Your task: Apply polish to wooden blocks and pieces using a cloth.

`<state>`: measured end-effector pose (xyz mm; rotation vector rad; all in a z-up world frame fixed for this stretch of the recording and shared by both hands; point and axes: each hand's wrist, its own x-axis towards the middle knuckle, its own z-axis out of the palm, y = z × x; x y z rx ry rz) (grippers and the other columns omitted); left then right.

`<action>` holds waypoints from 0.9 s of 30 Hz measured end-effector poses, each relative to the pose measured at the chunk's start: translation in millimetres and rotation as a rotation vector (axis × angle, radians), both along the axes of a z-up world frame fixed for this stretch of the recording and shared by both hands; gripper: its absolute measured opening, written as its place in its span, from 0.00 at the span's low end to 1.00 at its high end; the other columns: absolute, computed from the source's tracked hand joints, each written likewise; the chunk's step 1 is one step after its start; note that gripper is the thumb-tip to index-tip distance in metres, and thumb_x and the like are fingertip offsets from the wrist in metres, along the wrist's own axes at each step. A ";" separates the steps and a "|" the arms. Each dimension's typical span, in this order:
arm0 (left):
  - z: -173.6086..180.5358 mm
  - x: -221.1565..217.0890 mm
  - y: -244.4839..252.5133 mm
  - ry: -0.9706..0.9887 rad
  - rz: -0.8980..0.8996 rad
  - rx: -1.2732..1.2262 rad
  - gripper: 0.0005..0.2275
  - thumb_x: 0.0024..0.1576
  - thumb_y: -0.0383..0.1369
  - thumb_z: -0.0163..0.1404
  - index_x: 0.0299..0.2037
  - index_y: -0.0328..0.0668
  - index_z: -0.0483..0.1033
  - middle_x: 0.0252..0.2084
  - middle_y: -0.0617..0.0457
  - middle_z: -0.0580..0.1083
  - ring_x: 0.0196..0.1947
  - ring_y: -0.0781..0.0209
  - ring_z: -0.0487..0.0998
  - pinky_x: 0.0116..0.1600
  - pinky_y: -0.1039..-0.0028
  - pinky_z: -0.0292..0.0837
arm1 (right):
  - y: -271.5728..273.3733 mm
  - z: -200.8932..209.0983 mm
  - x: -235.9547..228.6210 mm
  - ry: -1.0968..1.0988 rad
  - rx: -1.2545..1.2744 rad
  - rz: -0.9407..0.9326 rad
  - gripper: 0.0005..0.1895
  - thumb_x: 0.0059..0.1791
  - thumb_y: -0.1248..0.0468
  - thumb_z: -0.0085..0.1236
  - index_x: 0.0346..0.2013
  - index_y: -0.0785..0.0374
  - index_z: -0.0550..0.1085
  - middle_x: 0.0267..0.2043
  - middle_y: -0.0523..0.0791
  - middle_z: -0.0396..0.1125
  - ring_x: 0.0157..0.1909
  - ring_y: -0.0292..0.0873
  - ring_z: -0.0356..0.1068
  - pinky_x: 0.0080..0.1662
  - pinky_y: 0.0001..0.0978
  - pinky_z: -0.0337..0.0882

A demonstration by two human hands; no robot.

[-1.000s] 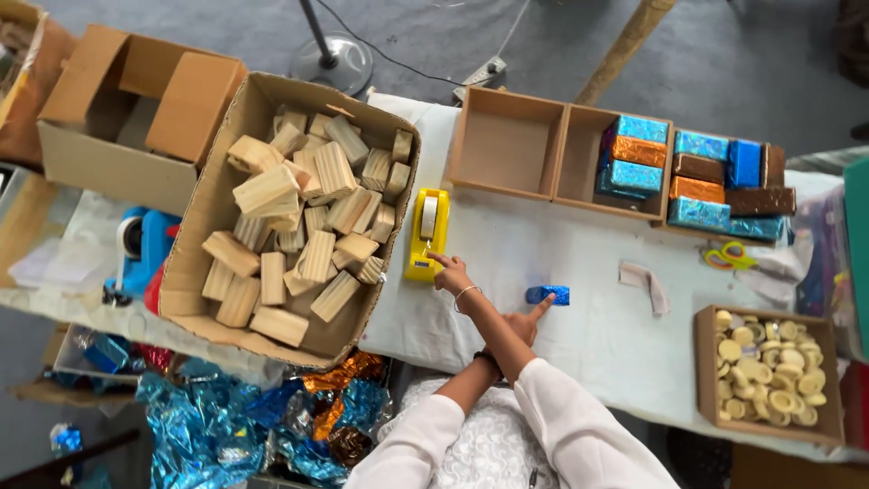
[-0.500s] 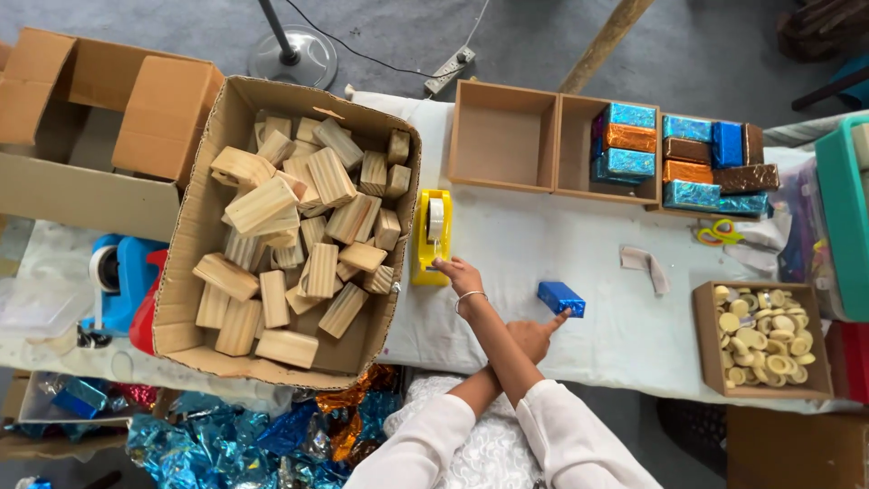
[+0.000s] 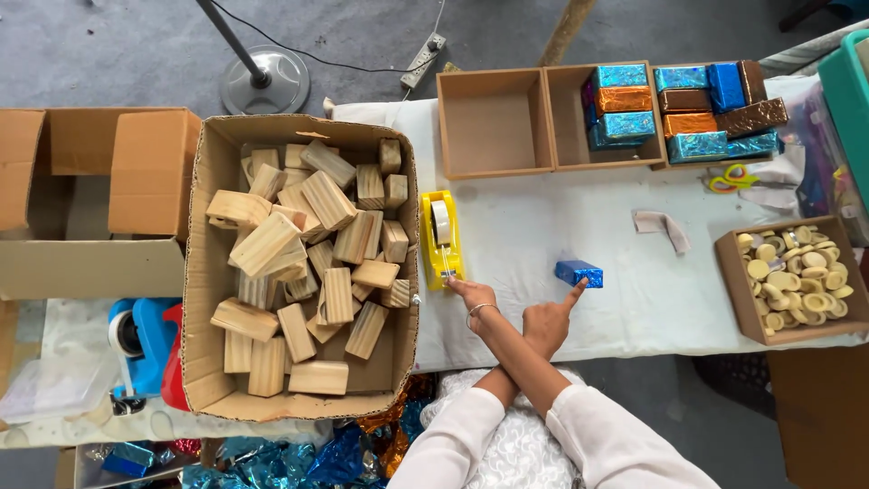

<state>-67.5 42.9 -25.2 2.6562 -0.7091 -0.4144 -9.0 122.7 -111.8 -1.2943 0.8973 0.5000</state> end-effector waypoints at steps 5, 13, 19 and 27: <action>-5.7 -1.4 6.7 -0.046 0.002 -0.026 0.43 0.57 0.26 0.51 0.79 0.74 0.37 0.16 0.57 0.70 0.12 0.62 0.70 0.17 0.69 0.61 | 5.3 7.9 -3.4 -0.140 -0.224 0.092 0.14 0.44 0.53 0.69 0.37 0.59 0.84 0.53 0.40 0.72 0.57 0.41 0.69 0.57 0.34 0.64; -15.9 6.9 11.4 -0.109 0.013 -0.047 0.44 0.54 0.24 0.50 0.78 0.74 0.39 0.17 0.56 0.71 0.12 0.60 0.70 0.16 0.67 0.63 | 17.0 64.3 1.7 -0.381 -0.895 0.390 0.08 0.44 0.57 0.68 0.31 0.57 0.85 0.61 0.39 0.69 0.55 0.48 0.69 0.51 0.42 0.71; -12.9 16.8 15.8 -0.088 -0.001 -0.080 0.44 0.54 0.25 0.50 0.78 0.74 0.40 0.17 0.52 0.72 0.12 0.56 0.71 0.18 0.63 0.65 | -13.0 40.9 13.6 0.043 -0.804 0.424 0.09 0.52 0.54 0.63 0.36 0.54 0.82 0.47 0.47 0.79 0.47 0.48 0.77 0.47 0.39 0.73; -94.2 21.4 -3.0 -0.472 -0.090 -0.119 0.37 0.55 0.28 0.51 0.79 0.55 0.53 0.23 0.48 0.73 0.24 0.51 0.76 0.35 0.62 0.74 | -102.1 194.5 -31.4 -0.320 0.451 -0.214 0.25 0.55 0.48 0.44 0.60 0.59 0.71 0.43 0.40 0.76 0.36 0.33 0.69 0.40 0.27 0.71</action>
